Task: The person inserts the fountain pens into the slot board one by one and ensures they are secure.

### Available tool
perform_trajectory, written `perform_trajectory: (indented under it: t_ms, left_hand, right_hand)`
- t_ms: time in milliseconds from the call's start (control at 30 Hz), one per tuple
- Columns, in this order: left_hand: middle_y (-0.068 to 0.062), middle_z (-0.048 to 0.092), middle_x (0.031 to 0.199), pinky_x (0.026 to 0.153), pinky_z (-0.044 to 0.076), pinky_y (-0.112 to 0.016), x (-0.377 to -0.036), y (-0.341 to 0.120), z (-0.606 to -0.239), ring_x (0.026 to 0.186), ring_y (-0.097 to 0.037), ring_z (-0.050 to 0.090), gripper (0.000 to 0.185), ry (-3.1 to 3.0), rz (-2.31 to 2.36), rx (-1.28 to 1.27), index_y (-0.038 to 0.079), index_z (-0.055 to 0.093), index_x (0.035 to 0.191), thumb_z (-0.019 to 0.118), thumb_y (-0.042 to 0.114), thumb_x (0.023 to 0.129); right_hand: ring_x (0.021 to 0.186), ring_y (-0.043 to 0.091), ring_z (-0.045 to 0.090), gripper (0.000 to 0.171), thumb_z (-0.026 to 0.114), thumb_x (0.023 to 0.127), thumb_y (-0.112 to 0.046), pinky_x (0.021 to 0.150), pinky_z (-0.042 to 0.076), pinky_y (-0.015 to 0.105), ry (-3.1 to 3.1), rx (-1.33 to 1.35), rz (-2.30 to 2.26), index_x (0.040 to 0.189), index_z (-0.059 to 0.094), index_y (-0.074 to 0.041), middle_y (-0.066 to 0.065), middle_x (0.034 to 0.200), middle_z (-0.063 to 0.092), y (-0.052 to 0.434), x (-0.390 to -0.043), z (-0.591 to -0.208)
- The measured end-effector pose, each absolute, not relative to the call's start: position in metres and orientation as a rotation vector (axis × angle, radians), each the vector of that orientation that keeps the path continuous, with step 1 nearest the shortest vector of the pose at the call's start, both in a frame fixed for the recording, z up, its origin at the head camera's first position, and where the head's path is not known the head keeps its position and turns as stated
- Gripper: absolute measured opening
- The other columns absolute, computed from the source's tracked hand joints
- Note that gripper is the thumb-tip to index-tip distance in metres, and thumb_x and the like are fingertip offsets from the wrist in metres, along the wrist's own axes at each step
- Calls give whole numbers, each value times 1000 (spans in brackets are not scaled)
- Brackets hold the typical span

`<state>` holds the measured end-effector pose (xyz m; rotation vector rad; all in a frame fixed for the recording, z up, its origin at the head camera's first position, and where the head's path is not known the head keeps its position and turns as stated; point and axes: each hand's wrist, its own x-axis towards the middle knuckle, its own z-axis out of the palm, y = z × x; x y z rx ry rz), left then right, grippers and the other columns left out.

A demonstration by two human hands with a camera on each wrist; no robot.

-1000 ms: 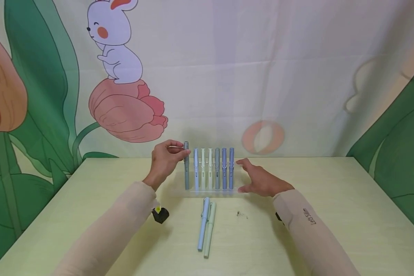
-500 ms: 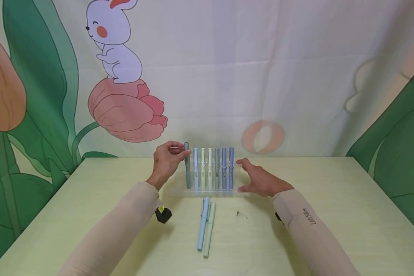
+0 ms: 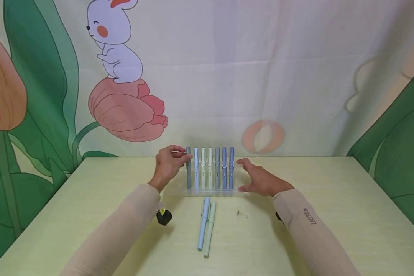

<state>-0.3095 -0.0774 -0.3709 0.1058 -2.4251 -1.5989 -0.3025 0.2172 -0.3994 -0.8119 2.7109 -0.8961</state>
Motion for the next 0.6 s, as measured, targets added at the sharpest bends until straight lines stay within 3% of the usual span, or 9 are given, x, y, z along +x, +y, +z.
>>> perform_trajectory:
  t_ms: [600]
  left_hand:
    - [-10, 72, 95, 78, 58, -34, -311, -73, -371, 85, -23, 70, 21, -2487, -1503, 138, 5, 71, 101, 81, 15, 86]
  right_hand:
    - [143, 44, 29, 86, 79, 87, -18, 112, 29, 59, 2709, -804, -893, 150, 22, -5, 30, 154, 32, 216, -302, -400]
